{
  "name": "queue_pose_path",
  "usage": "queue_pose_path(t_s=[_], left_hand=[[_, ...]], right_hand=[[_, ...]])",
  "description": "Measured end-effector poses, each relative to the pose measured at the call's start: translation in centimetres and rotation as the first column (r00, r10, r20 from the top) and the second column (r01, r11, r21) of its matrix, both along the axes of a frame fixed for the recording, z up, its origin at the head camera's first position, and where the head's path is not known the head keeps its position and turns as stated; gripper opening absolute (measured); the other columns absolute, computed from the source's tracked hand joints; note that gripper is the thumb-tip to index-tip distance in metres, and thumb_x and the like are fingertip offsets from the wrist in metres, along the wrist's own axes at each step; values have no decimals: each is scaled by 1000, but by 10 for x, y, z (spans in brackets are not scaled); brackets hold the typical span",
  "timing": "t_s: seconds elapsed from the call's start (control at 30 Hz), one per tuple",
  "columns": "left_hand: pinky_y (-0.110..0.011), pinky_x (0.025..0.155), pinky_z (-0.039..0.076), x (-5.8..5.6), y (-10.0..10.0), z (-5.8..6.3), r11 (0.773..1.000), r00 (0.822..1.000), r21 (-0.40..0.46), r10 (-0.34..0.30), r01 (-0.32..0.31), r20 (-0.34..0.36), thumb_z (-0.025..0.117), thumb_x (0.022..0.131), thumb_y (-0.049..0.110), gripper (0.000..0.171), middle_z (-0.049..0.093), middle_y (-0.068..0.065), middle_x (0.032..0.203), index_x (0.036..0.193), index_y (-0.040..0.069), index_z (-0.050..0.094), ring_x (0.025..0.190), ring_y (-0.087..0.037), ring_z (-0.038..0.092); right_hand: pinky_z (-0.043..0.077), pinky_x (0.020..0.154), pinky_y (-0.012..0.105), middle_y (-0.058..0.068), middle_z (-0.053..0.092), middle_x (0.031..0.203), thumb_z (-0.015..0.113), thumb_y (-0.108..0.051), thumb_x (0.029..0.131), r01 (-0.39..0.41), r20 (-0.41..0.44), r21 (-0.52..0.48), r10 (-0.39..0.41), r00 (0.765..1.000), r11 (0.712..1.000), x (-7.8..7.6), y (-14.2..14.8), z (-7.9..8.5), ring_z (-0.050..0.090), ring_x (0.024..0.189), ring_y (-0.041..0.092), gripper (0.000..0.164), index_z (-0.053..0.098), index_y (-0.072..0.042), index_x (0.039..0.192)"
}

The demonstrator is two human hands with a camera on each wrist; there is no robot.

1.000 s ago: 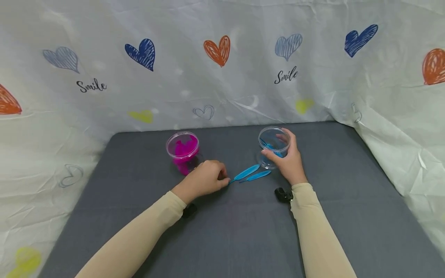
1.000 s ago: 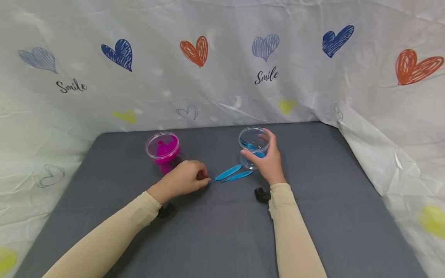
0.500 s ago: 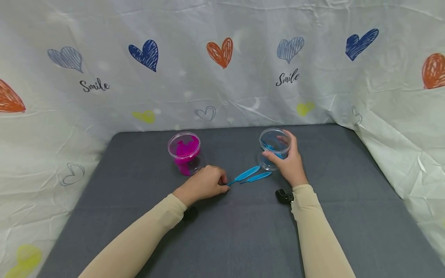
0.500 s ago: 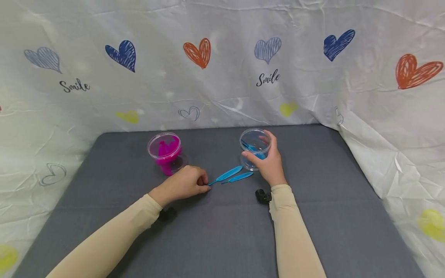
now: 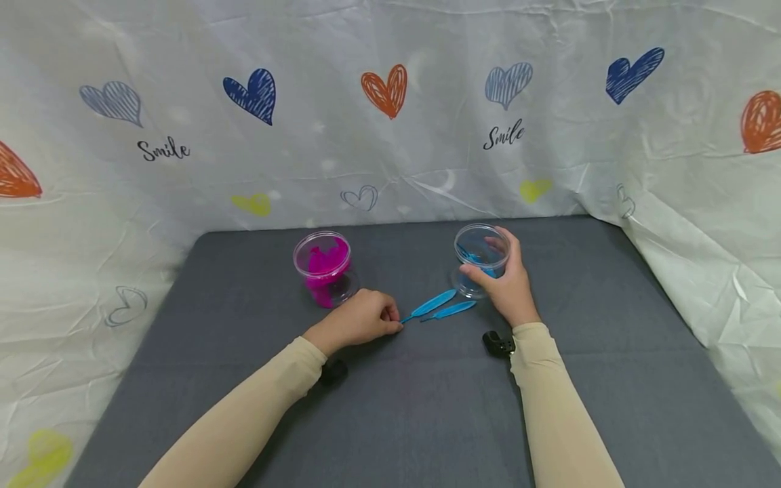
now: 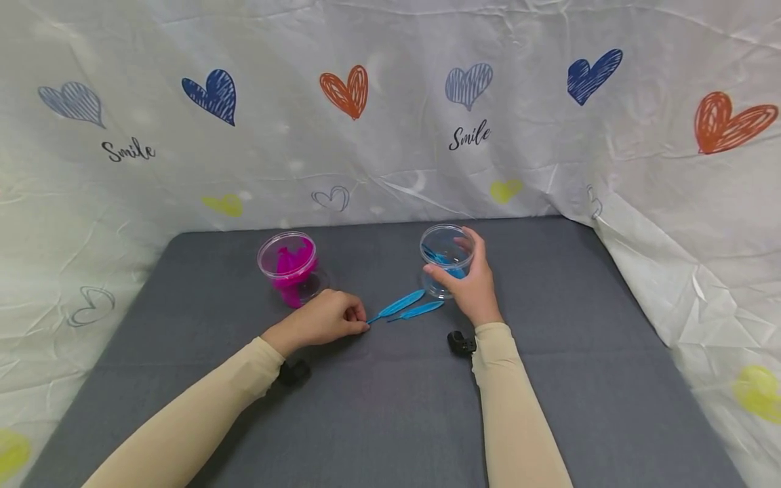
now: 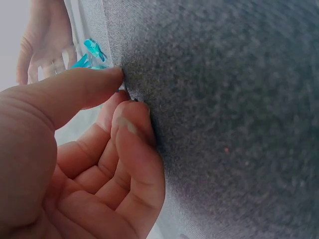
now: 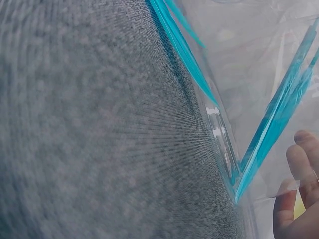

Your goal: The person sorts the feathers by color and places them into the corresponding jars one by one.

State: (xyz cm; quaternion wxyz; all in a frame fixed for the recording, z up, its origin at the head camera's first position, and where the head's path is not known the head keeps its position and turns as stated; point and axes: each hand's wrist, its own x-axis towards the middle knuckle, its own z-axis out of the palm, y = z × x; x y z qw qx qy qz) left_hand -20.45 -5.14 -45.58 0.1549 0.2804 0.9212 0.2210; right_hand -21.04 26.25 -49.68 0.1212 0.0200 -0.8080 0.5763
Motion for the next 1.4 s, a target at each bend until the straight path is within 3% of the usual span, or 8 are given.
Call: queue_pose_path(t_s=[0.37, 0.63, 0.8, 1.1, 1.23, 1.4], left_hand=[[-24, 63, 52, 0, -5, 1, 999, 998, 35, 20, -18, -53, 80, 95, 20, 7, 65, 8, 73, 90, 18, 76, 66, -8, 58], [-23, 68, 57, 2, -14, 14, 998, 991, 60, 3, 5, -135, 80, 96, 21, 4, 72, 9, 82, 94, 18, 80, 70, -5, 61], [-25, 73, 60, 1, -20, 35, 997, 979, 71, -18, 33, -204, 81, 96, 19, 4, 73, 7, 87, 98, 15, 80, 75, -5, 64], [-29, 73, 60, -10, -22, 93, 998, 955, 35, -35, 47, -296, 79, 98, 16, 4, 73, 5, 90, 100, 13, 80, 77, -9, 65], [-32, 74, 59, -16, -18, 113, 997, 923, -3, -71, 76, -377, 77, 100, 16, 4, 72, 3, 90, 100, 13, 79, 78, -12, 64], [-34, 76, 61, -22, -2, 129, 991, 869, -75, -131, 108, -477, 74, 102, 18, 8, 73, -1, 93, 101, 11, 79, 81, -16, 66]], right_hand=[[34, 129, 60, 0, 49, 165, 88, -40, 91, -6, 0, -8, 6, 1000, 1000, 0, 0, 1, 40, 160, 25, 100, 25, -34, 168], [33, 130, 61, 0, 49, 166, 87, -45, 91, -1, 1, 7, 1, 1000, 1000, -1, 1, 1, 40, 160, 25, 98, 25, -41, 167], [33, 130, 61, 0, 49, 166, 87, -46, 91, 1, 0, 10, -1, 1000, 1000, 0, 1, 1, 40, 160, 25, 97, 25, -41, 167], [35, 129, 60, 0, 49, 165, 87, -46, 91, 3, -3, -1, -3, 1000, 1000, -1, 1, 1, 40, 159, 25, 98, 26, -38, 167], [36, 128, 60, 0, 49, 165, 88, -46, 90, 1, -7, -9, -1, 1000, 1000, -2, 0, 1, 40, 159, 25, 99, 26, -37, 167], [38, 127, 61, 0, 49, 165, 87, -46, 91, -5, -5, -13, 5, 1000, 1000, -1, 1, 0, 40, 159, 25, 98, 26, -40, 167]])
